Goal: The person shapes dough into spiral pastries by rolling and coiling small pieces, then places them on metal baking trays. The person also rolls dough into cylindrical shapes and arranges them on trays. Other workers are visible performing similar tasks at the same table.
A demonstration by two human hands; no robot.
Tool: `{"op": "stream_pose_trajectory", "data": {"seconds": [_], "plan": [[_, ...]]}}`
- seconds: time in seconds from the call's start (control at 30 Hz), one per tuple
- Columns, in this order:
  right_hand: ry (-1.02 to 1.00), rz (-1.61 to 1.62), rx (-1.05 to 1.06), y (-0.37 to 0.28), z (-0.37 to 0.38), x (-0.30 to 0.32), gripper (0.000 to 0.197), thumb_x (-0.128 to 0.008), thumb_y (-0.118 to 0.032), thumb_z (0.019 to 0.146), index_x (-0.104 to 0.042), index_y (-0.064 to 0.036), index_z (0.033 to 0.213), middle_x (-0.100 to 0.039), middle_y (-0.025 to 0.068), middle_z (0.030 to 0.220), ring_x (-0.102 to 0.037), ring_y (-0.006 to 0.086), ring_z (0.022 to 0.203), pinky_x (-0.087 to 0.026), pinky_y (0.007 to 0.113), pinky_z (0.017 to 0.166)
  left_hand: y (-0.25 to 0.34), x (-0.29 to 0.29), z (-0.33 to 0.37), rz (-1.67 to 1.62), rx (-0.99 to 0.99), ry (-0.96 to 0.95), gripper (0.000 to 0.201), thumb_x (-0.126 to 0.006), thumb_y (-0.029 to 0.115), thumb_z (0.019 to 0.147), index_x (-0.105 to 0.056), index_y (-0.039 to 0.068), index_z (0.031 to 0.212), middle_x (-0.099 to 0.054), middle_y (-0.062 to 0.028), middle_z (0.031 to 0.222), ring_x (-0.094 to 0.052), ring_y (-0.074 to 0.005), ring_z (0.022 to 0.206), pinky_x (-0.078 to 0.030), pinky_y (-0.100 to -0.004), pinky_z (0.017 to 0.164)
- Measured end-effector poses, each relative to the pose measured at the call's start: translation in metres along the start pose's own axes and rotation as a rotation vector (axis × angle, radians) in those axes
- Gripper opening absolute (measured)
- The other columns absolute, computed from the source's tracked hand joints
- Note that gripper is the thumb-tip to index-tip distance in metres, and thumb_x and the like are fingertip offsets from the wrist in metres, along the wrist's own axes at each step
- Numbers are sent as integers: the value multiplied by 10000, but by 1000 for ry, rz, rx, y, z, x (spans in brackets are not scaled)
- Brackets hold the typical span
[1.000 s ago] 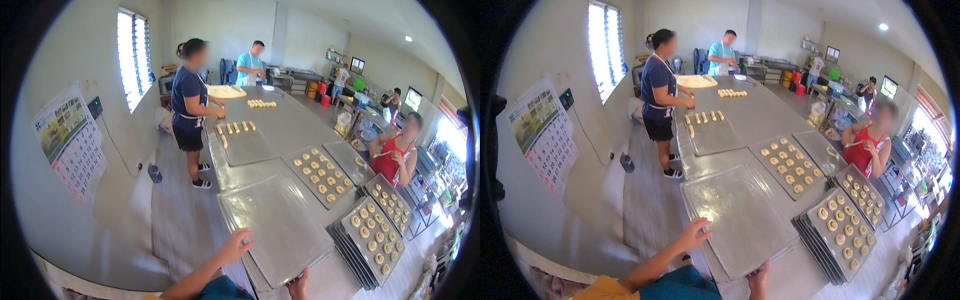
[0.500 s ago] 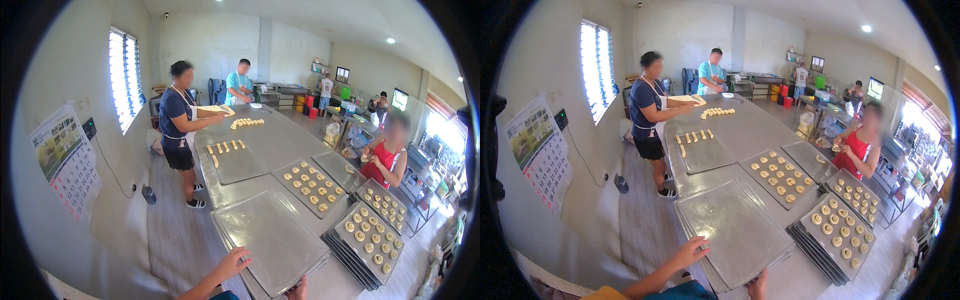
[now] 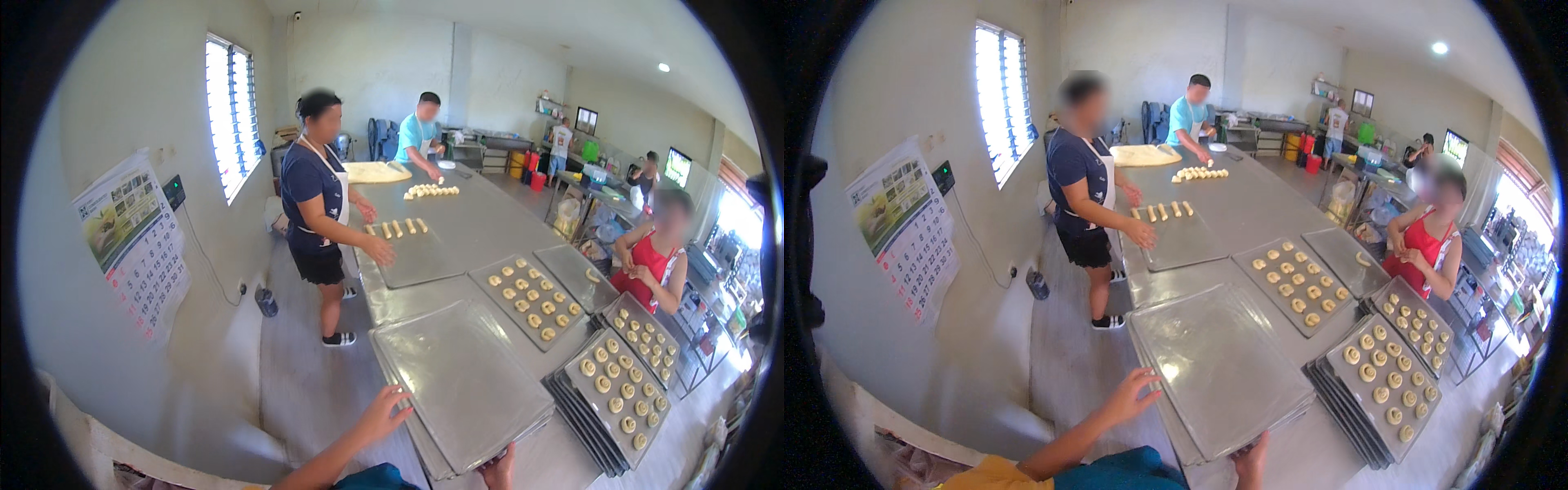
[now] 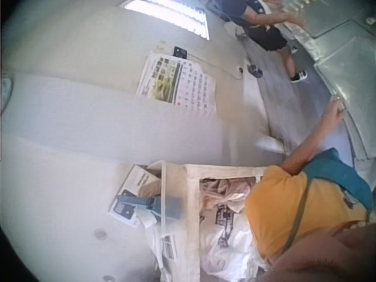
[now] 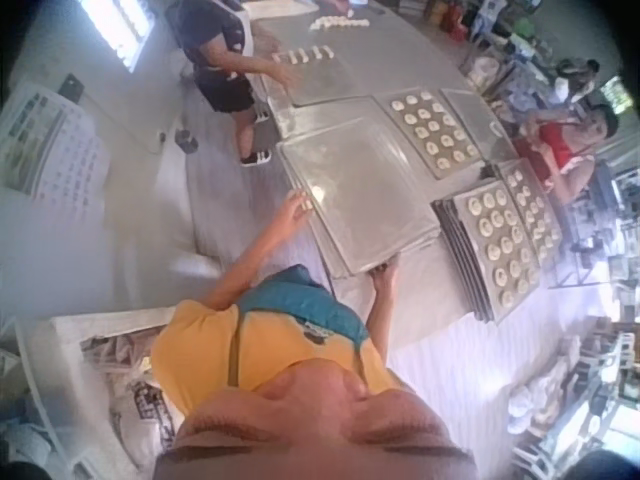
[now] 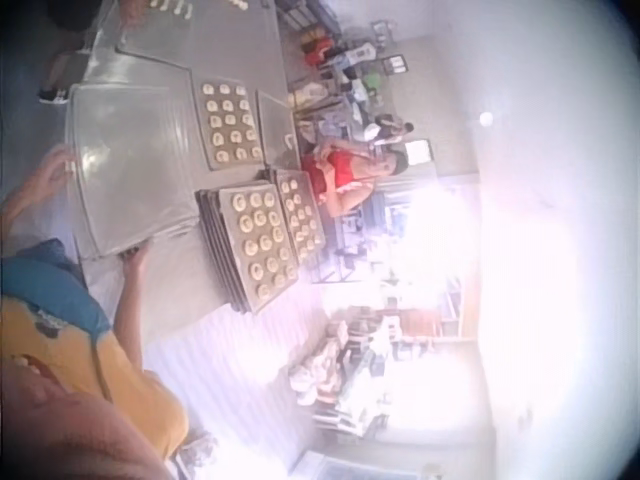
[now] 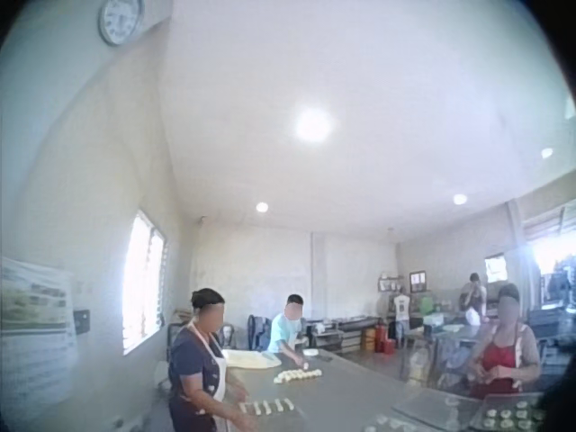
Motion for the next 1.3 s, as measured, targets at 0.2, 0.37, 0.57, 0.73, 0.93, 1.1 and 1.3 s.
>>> {"op": "stream_pose_trajectory", "data": {"seconds": [0.2,0.37,0.57,0.73,0.93,1.1,1.3], "plan": [[83,25,62,3,18,20,967,-369,-781,870,-239,-88,1532,-292,200,1535,-329,443,1361,-268,661,1059,-4,2,5,-39,30,-93,417,-702,294,895,-615,92,1250,-485,-231,1353,-516,-387,1231,-434,-444,1027],[-7,59,30,12,32,27,974,-372,-782,869,-230,-86,1535,-257,219,1546,-331,459,1352,-272,675,1049,-23,-5,6,143,-26,44,563,-725,341,869,-537,68,1324,-385,-302,1409,-437,-458,1279,-382,-502,1066],[42,-28,27,10,30,29,927,-371,-741,896,-231,-85,1535,-259,216,1546,-338,453,1350,-296,679,1031,-62,8,32,33,75,211,710,-726,351,870,-404,36,1419,-297,-323,1458,-342,-485,1340,-317,-522,1108],[63,2,69,8,27,24,887,-389,-720,903,-270,-86,1511,-316,190,1516,-366,433,1325,-328,654,1015,-69,20,39,31,122,209,712,-719,382,874,-407,36,1412,-289,-332,1467,-320,-471,1365,-294,-503,1124],[89,116,100,-9,32,37,859,-450,-694,900,-269,-114,1507,-305,152,1519,-394,392,1302,-362,587,1008,-84,2,12,-38,333,337,866,-711,470,861,-300,11,1470,-245,-333,1497,-255,-467,1398,-253,-503,1142],[498,-221,482,-86,13,57,936,-493,-654,909,-40,-172,1572,-182,210,1586,-253,466,1395,-263,679,1037,-106,-30,-4,-491,680,489,933,-700,500,862,-239,-9,1495,-249,-306,1500,-244,-458,1394,-231,-515,1146],[606,-506,807,-111,-16,41,862,-498,-614,928,-52,-252,1571,-163,162,1610,-267,441,1403,-270,595,1072,-73,9,54,30,134,433,814,-694,504,859,-382,19,1432,-288,-274,1502,-277,-444,1399,-267,-520,1123]]}}
Point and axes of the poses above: each hand's wrist, its own z-axis towards the middle knuckle, its own x-axis out of the back of the hand, y = z × x, the point moved 5 cm from there along z, towards the middle knuckle
